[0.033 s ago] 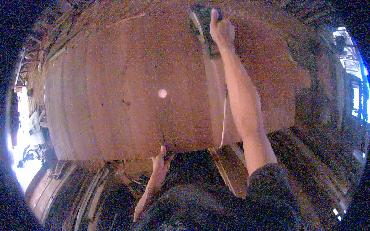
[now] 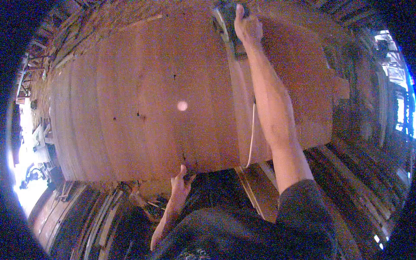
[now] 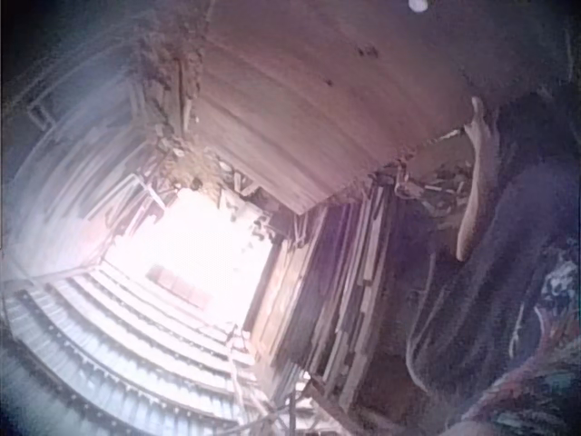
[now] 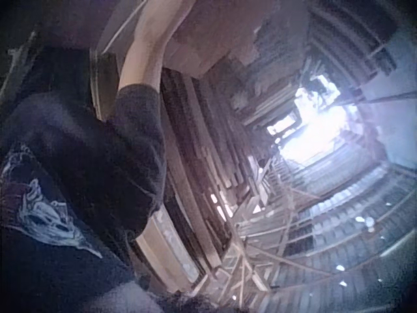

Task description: The person uses a handheld electric sander to smooth the surface of a large wooden board resting on supports. The person moves the sander across the board in repeated passes, holding the board with the left hand while operating the tool with the right hand.

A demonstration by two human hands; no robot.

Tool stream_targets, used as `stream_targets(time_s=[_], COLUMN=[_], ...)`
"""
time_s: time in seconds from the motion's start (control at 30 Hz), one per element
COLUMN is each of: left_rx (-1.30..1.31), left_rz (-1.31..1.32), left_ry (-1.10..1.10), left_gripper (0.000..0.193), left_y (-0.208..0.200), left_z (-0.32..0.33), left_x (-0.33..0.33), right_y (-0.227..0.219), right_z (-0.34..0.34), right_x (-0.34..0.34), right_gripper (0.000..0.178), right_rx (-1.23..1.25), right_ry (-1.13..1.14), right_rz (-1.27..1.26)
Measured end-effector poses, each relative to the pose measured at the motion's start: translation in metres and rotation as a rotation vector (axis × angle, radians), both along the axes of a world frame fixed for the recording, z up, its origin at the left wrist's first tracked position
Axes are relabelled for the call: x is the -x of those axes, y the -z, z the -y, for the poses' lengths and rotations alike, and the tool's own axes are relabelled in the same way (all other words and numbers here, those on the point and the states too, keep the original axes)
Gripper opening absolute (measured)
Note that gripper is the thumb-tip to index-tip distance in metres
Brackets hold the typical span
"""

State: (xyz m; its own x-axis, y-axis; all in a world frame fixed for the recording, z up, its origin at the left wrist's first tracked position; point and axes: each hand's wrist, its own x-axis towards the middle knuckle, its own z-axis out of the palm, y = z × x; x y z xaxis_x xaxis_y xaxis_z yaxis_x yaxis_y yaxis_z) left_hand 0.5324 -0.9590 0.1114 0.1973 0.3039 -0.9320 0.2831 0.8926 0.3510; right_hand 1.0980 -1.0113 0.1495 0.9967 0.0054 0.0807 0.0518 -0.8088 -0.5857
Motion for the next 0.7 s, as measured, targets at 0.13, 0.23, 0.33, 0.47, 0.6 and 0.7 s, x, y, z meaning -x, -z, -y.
stream_targets(time_s=[0.13, 0.23, 0.33, 0.47, 0.6, 0.7], left_rx=[0.106, 0.068, 0.11, 0.121, 0.007, 0.176], left_rz=[-0.026, -0.042, -0.045, 0.097, 0.084, 0.096], left_ry=[-0.002, -0.023, -0.006, -0.003, 0.188, 0.077], left_gripper=[0.036, 0.033, 0.034, 0.038, 0.046, 0.05], left_y=[0.021, 0.031, 0.034, 0.051, 0.069, 0.089], left_z=[-0.002, -0.002, -0.003, 0.0, 0.001, -0.013], left_x=[0.007, 0.01, 0.015, 0.018, 0.027, 0.033], right_y=[0.028, 0.023, 0.02, 0.012, 0.001, 0.006], right_z=[-0.001, 0.007, 0.031, 0.123, 0.24, 0.314], right_x=[-0.082, -0.074, -0.02, 0.105, 0.309, 0.45], right_gripper=[0.079, 0.075, 0.072, 0.066, 0.051, 0.047], right_rx=[-0.019, -0.012, -0.094, -0.174, -0.114, -0.085], right_ry=[-0.087, -0.129, -0.028, -0.137, 0.042, 0.117], right_rz=[0.215, 0.207, 0.157, 0.301, 0.173, 0.079])
